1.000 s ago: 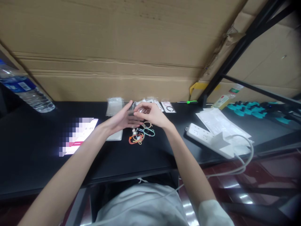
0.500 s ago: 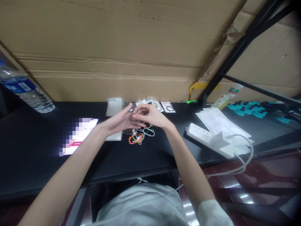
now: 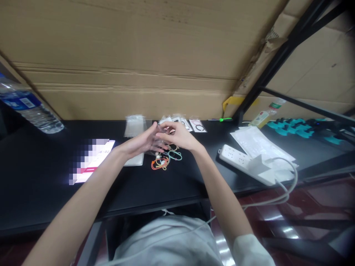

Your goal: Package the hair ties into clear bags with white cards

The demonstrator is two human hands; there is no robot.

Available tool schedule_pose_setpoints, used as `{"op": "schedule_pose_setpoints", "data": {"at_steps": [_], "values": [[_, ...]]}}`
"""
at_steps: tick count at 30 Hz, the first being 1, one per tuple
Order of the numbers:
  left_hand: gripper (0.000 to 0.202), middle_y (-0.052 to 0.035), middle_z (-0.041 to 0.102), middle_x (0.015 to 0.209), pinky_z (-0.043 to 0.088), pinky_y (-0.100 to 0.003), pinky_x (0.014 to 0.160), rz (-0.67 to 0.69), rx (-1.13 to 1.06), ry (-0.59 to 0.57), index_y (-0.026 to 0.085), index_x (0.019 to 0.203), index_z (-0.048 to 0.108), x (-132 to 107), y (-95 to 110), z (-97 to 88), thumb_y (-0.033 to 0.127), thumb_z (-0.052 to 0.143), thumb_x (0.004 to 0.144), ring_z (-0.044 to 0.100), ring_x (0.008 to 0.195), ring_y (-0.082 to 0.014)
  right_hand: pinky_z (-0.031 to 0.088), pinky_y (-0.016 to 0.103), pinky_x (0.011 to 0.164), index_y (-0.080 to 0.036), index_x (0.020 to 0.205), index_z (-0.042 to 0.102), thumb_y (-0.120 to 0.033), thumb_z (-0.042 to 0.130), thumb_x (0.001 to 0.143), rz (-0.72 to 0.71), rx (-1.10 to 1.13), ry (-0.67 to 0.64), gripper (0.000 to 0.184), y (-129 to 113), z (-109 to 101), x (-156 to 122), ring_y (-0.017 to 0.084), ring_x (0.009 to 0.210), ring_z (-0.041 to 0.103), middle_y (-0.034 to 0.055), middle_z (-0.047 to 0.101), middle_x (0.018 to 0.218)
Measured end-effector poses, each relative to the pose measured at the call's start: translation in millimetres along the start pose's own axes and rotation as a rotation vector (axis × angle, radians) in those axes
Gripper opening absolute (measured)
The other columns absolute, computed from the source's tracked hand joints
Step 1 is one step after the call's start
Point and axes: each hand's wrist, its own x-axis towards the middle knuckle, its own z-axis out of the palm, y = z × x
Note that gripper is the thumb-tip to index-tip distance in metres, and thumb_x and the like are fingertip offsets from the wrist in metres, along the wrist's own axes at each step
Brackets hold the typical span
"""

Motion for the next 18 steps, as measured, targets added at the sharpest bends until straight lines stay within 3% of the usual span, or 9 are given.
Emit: {"op": "schedule_pose_setpoints", "data": {"at_steps": [3,6,8,11,13,18], "values": [[0.069,-0.0151,0.078,0.111,0.058,-0.039,0.088,-0.009,0.021,0.099,0.018,0.113,0.074,0.9,2.1,-4.3,0.078,0.042,0.100,0.074,0.094,-0.0248,0.051,0.032,0.085,-0.021,0.109,0.074,-0.045,0.075,0.092,-0.037,-0.013,0.205,0.029,0.4,1.1,3.1,0.018,0.094,0.066,0.0052,0.075,0.113],[0.064,-0.0149,0.078,0.114,0.058,-0.040,0.088,0.071,-0.036,0.251,0.019,0.115,0.072,2.0,4.6,-13.6,0.076,0.046,0.100,0.075,0.097,-0.0263,0.049,0.030,0.079,-0.021,0.102,0.071,-0.047,0.067,0.098,-0.019,-0.068,0.405,0.027,2.1,5.3,4.3,0.017,0.086,0.064,0.0045,0.074,0.100],[0.061,-0.0154,0.078,0.115,0.059,-0.040,0.090,0.157,-0.094,0.344,0.019,0.116,0.071,2.2,6.6,-21.0,0.074,0.047,0.101,0.074,0.102,-0.0275,0.046,0.030,0.074,-0.021,0.097,0.071,-0.051,0.062,0.102,0.010,-0.131,0.352,0.032,3.9,12.2,2.8,0.016,0.078,0.062,0.0030,0.072,0.089],[0.063,-0.0164,0.077,0.119,0.059,-0.042,0.092,0.260,-0.187,0.439,0.020,0.122,0.069,2.0,8.8,-31.8,0.074,0.045,0.101,0.073,0.105,-0.0283,0.042,0.030,0.071,-0.022,0.091,0.074,-0.049,0.061,0.103,0.012,-0.330,0.068,0.033,6.5,30.2,-1.2,0.016,0.072,0.062,0.0013,0.072,0.080],[0.066,-0.0167,0.077,0.121,0.059,-0.042,0.093,0.313,-0.242,0.491,0.020,0.128,0.068,2.4,9.2,-37.6,0.075,0.042,0.102,0.073,0.108,-0.0288,0.040,0.032,0.072,-0.021,0.092,0.076,-0.045,0.066,0.102,-0.022,-0.523,-0.046,0.028,7.9,44.7,-2.6,0.019,0.079,0.064,0.0031,0.074,0.085],[0.078,-0.0173,0.076,0.122,0.060,-0.041,0.093,0.363,-0.291,0.520,0.019,0.142,0.062,3.9,8.1,-43.0,0.079,0.034,0.101,0.072,0.115,-0.0306,0.044,0.033,0.078,-0.020,0.105,0.077,-0.052,0.067,0.101,-0.004,-0.707,0.006,0.034,11.9,70.7,7.2,0.026,0.103,0.065,0.0104,0.075,0.107]]}}
